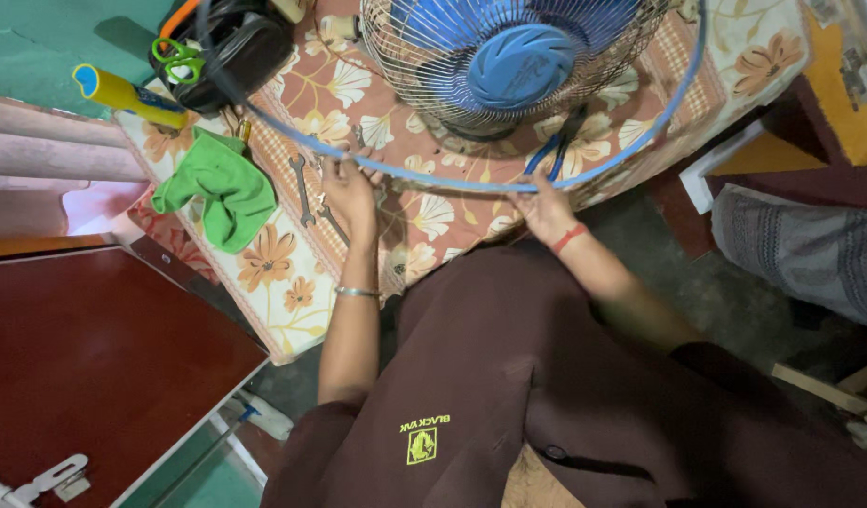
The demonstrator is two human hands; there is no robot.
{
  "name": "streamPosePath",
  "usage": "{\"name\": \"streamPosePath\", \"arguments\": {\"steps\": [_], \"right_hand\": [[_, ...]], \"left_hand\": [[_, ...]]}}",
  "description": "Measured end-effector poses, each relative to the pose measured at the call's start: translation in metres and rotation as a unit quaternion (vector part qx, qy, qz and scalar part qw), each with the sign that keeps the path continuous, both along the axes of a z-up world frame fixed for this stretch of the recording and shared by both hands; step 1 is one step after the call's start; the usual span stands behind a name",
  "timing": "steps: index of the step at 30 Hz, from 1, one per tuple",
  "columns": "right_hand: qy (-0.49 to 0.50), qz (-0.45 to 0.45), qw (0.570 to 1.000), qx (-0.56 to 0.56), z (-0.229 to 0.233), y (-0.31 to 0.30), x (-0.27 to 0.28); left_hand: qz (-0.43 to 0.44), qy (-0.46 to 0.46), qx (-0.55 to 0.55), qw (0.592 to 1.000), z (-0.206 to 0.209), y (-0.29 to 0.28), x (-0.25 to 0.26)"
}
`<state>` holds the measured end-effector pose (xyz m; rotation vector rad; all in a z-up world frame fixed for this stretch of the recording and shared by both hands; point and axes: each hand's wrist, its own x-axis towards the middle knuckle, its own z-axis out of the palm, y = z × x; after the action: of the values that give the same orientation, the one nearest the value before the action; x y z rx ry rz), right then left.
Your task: The person assembles a blue electric fan by attaching the front grille, aligning the blades, and securing the rear grille. They use a green cloth to wipe the fan blades and grille during assembly.
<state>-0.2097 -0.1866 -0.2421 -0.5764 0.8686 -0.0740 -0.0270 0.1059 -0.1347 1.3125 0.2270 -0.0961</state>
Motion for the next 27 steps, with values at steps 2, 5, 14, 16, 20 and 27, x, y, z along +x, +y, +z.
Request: {"name": "streamPosePath", "arguments": {"steps": [2,5,14,16,20,27], "right_hand": [[-0.018,-0.014,0.999,-0.03,-0.001,-0.02,0.011],[0.016,-0.024,0.999,-0.035,-0.004,-0.056,0.032],[-0.098,0.0,0.993,-0.059,-0.01,-0.124,0.087],[-0.111,-0.022,0.991,-0.065,-0.01,-0.128,0.092],[-0.117,-0.026,0.989,-0.089,-0.008,-0.127,0.089],[-0.127,-0.056,0.986,-0.094,0.0,-0.127,0.083]], "left_hand": [[0.001,0.009,-0.049,0.999,-0.012,-0.016,0.013],[0.001,-0.013,-0.062,0.998,-0.024,-0.039,0.025],[-0.014,0.013,-0.109,0.994,-0.017,-0.075,0.037],[-0.019,0.012,-0.097,0.995,-0.011,-0.077,0.041],[-0.022,-0.004,-0.061,0.998,0.002,-0.08,0.045],[-0.066,-0.015,-0.06,0.996,0.019,-0.078,0.042]]}}
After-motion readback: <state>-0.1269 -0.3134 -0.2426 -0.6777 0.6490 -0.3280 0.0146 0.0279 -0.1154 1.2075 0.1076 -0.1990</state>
